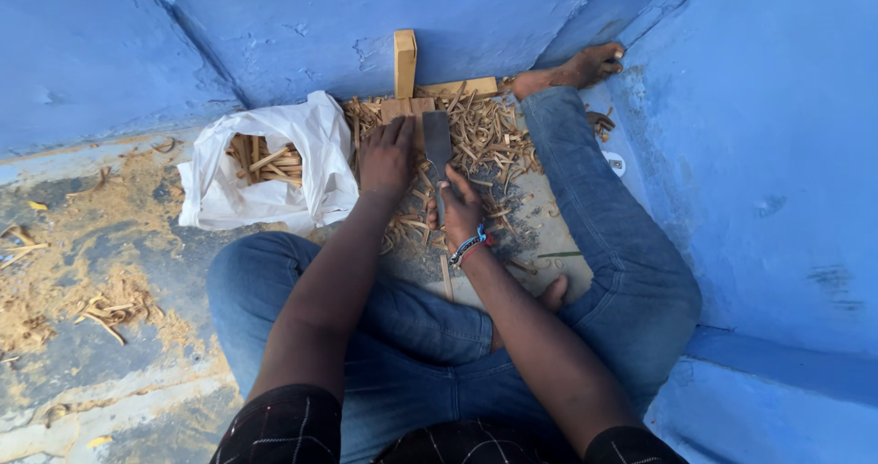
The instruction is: The person is shaving a wooden stick with a metal tool. They repeatedly scrape the blade against the wood to produce thin shavings and then place the stick into a plastic bag.
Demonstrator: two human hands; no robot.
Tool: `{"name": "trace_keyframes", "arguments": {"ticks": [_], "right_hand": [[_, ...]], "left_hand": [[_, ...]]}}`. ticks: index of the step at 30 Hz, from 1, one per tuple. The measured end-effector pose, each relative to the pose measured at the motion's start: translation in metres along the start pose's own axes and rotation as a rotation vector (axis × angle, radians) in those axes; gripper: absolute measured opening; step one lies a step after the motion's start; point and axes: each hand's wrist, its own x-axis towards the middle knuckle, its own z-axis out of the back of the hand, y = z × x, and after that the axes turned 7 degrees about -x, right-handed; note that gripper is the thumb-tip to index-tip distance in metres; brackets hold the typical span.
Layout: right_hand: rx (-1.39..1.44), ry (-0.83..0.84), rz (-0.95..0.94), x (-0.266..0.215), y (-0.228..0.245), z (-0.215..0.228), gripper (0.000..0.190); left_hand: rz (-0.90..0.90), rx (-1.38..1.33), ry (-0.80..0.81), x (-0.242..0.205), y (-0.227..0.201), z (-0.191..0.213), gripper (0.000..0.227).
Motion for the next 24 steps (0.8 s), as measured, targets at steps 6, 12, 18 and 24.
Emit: {"name": "trace_keyframes", "arguments": {"ticks": [6,12,18,24], "right_hand": [[-0.064,-0.019,0.002,-0.026,0.008,-0.007,0.046],[0.001,0.023,-0.076,-0.057,-0.002,0.000,0.047],[-0.026,0.070,-0.149,-0.050,-0.001,0.002,0.042],[-0.024,0.105,-0.195,-0.029,-0.005,0.000,0.040]], "left_hand": [[-0.071,0.116,0.199,-0.017,-0.027,-0.003,0.071],[-0.117,0.256,0.247,-0.058,-0.042,-0.017,0.062],[-0.067,0.264,0.243,-0.063,-0.038,-0.009,0.065],[-0.046,0.286,0.281,-0.049,-0.034,-0.009,0.068]]}}
